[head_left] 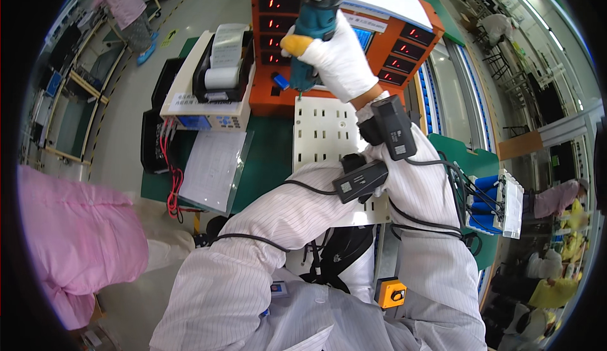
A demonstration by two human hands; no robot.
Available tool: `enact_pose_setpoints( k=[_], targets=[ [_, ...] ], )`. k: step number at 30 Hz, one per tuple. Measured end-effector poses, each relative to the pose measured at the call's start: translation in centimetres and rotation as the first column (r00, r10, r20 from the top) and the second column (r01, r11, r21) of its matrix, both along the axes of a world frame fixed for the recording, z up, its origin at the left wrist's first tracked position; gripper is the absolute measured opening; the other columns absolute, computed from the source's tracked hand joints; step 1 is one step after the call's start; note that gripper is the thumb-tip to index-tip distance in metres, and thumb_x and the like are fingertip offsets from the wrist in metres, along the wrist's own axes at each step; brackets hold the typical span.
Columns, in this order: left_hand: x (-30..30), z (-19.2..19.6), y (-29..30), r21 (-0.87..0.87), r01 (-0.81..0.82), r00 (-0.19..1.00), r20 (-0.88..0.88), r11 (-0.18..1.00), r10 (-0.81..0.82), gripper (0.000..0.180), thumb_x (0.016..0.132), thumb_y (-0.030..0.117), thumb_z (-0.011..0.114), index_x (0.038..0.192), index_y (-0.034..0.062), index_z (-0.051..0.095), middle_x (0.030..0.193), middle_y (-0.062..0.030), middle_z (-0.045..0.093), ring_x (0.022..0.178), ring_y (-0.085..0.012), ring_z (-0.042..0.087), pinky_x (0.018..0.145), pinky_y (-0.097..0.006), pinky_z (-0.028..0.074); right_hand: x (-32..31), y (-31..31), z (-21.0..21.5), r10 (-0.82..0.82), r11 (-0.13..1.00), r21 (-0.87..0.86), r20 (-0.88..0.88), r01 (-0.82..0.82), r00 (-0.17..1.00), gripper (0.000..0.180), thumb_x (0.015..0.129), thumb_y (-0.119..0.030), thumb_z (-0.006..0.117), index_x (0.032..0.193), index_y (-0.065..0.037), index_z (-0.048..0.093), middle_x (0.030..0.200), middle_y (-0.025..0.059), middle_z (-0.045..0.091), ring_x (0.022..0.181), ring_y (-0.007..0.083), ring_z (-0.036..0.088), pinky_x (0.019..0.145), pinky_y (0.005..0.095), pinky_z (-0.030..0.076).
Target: Assembling and testing battery modules at a workstation, including screwdriving, wiring, and checking documentation.
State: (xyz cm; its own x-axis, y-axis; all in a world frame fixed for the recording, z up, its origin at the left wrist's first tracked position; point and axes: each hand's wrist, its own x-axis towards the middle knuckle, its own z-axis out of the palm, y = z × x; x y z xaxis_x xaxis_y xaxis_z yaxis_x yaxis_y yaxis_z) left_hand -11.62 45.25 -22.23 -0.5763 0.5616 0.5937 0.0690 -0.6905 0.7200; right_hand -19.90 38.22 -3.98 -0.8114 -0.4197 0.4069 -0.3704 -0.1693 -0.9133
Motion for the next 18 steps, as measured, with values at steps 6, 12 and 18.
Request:
enact_pose_setpoints(
  k=[6,12,18],
  targets=[
    [-4.7,-2.1,0.1,-0.065,0.210,0.956,-0.195,0.976,-0.219,0.109,0.037,0.064,0.081,0.120,0.0044,0.043,0.111,-0.0053,0.043,0.109,-0.0202,0.046,0.099,-0.031,0.036,1.2,-2.1,1.2,0.006,0.999,0.050,-0.052,-0.004,0.999,0.051,0.078,-0.021,0.079,0.115,-0.002,0.049,0.095,0.0062,0.058,0.086,0.0142,0.057,0.081,0.0301,0.051],
    [-5.6,-4.2,0.5,0.404,0.551,0.803,-0.018,0.730,-0.596,0.051,0.082,0.046,0.061,0.111,0.0066,0.045,0.109,-0.0038,0.045,0.105,-0.0161,0.046,0.097,-0.031,0.038,1.4,-4.1,1.1,-0.010,1.000,-0.020,-0.018,0.009,1.000,0.052,0.077,-0.021,0.080,0.115,-0.001,0.049,0.096,0.0066,0.058,0.087,0.0149,0.056,0.083,0.0308,0.050],
    [-2.7,0.7,1.6,0.144,0.093,0.984,-0.164,0.985,-0.069,0.058,0.063,0.054,0.071,0.092,0.0093,0.048,0.102,-0.0052,0.044,0.102,-0.0189,0.043,0.090,-0.034,0.039,0.8,0.0,-1.5,0.109,0.990,0.081,0.042,-0.112,0.993,0.063,0.072,-0.024,0.086,0.116,-0.001,0.047,0.097,0.0056,0.058,0.092,0.0160,0.056,0.089,0.0309,0.048]
  ],
)
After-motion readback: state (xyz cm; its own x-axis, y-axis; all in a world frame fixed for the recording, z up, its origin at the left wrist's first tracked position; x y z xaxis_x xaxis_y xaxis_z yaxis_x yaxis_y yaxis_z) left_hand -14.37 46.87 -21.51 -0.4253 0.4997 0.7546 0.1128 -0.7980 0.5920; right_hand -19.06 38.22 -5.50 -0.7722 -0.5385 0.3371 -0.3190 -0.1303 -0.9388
